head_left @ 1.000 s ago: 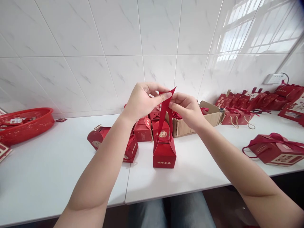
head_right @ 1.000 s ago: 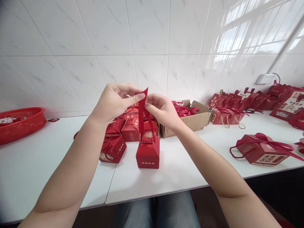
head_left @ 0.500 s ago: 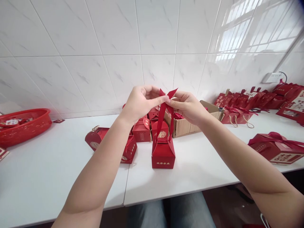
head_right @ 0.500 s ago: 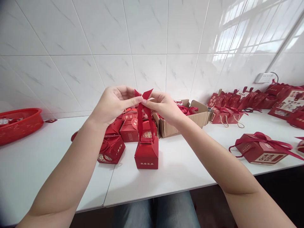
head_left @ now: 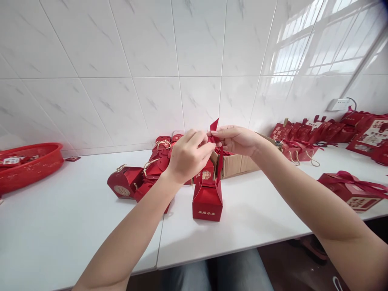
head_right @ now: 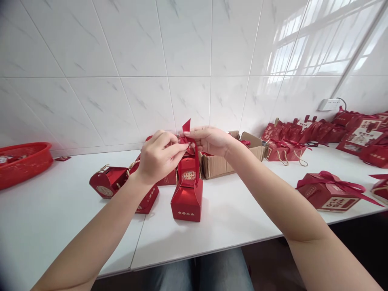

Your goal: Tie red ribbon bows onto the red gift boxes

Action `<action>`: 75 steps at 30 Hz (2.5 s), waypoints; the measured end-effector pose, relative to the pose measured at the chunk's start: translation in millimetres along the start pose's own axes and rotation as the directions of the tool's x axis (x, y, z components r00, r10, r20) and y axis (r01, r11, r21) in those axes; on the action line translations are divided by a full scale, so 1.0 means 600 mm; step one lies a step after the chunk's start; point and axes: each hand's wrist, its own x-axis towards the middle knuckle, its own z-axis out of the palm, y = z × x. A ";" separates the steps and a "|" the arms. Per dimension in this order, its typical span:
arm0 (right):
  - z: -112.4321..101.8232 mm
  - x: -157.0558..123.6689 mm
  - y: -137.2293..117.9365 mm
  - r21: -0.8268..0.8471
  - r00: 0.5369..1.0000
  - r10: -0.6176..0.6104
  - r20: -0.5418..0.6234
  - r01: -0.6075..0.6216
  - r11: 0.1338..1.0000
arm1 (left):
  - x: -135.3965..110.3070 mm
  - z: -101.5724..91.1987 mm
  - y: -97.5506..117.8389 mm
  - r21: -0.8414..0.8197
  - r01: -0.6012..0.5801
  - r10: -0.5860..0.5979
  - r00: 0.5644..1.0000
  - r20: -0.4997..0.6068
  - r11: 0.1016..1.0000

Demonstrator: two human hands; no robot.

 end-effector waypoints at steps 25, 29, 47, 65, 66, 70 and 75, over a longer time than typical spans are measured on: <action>0.030 -0.053 -0.018 -0.818 0.683 -0.613 0.397 0.566 0.102 | 0.029 -0.028 0.019 -0.688 0.715 -0.431 0.584 0.687 -0.127; 0.029 -0.050 -0.011 -0.806 0.626 -0.635 0.454 0.591 0.007 | 0.030 -0.028 0.023 -0.670 0.731 -0.486 0.542 0.686 -0.131; -0.042 -0.153 0.134 -0.789 0.826 -0.550 0.120 0.416 0.453 | -0.066 -0.055 -0.036 -0.007 0.650 -0.649 0.759 0.044 0.760; -0.126 -0.290 0.284 -0.529 0.903 -0.147 -0.404 -0.099 0.842 | -0.233 -0.105 -0.087 0.695 0.266 -0.485 0.864 0.135 0.668; -0.127 -0.295 0.287 -0.529 0.904 -0.140 -0.403 -0.105 0.842 | -0.236 -0.105 -0.088 0.695 0.264 -0.485 0.864 0.138 0.668; -0.130 -0.309 0.296 -0.524 0.901 -0.154 -0.406 -0.091 0.847 | -0.246 -0.103 -0.091 0.717 0.239 -0.476 0.867 0.146 0.655; -0.130 -0.314 0.291 -0.526 0.884 -0.173 -0.435 -0.093 0.846 | -0.248 -0.098 -0.085 0.735 0.230 -0.472 0.871 0.137 0.637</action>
